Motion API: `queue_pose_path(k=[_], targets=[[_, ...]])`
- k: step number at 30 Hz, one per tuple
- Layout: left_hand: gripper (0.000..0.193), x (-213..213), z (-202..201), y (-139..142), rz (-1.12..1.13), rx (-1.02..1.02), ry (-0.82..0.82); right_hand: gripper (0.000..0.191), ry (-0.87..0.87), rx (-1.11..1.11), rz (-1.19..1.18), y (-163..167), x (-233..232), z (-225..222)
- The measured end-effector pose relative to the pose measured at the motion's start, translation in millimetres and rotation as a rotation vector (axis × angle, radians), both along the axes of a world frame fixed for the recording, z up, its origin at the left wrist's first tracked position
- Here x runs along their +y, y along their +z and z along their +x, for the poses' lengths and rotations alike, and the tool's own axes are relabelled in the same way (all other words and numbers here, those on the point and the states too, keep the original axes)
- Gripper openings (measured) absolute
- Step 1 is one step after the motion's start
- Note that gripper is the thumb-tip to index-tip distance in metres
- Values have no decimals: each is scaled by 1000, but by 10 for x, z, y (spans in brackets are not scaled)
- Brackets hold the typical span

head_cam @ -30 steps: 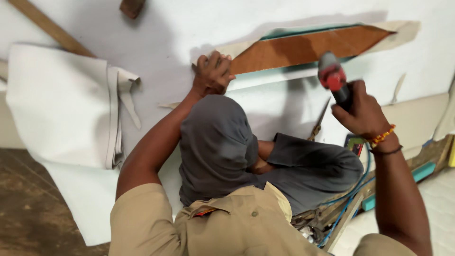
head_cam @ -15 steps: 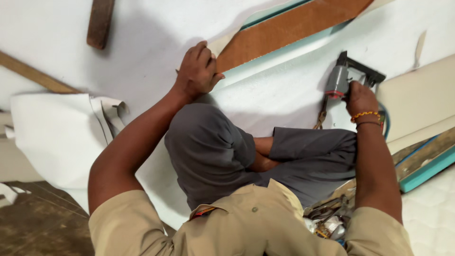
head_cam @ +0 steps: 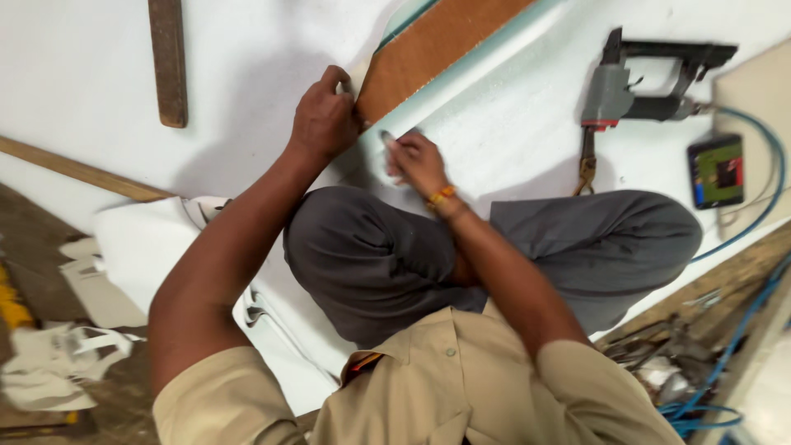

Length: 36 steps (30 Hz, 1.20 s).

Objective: The person sits on the floor and wraps a strip of beige fabric around a long teal foam edging with a wooden board attached. They fold the fabric over the foam, press and smooth the edges by hand, and use a pneumatic nail gun to fasten the fabric along the strip, working it section by section on their lap.

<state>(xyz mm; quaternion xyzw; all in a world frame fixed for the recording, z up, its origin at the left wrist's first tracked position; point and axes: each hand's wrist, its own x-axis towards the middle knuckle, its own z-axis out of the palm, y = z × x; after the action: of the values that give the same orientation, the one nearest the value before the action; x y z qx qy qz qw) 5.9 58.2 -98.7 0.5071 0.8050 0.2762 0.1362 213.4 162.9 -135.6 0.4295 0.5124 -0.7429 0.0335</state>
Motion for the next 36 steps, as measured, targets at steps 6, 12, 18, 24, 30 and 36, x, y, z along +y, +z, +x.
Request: queue_pose_path(k=[6,12,18,24,30,36], targets=[[39,354,174,142,-258,-104,65,25,27,-86,128,-106,-73,-166],[76,728,512,151,-272,65,4,33,121,-101,108,-4,642,395],[74,958,625,40,-245,322,-240,36,450,-201,225,318,904,247],[81,994,665,57,-444,220,-265,45,583,-243,353,345,1015,272],[77,901,656,5,-356,260,-254,44,572,-136,532,214,1048,371],[81,918,655,54,-318,194,-220,39,567,-80,637,255,966,380]])
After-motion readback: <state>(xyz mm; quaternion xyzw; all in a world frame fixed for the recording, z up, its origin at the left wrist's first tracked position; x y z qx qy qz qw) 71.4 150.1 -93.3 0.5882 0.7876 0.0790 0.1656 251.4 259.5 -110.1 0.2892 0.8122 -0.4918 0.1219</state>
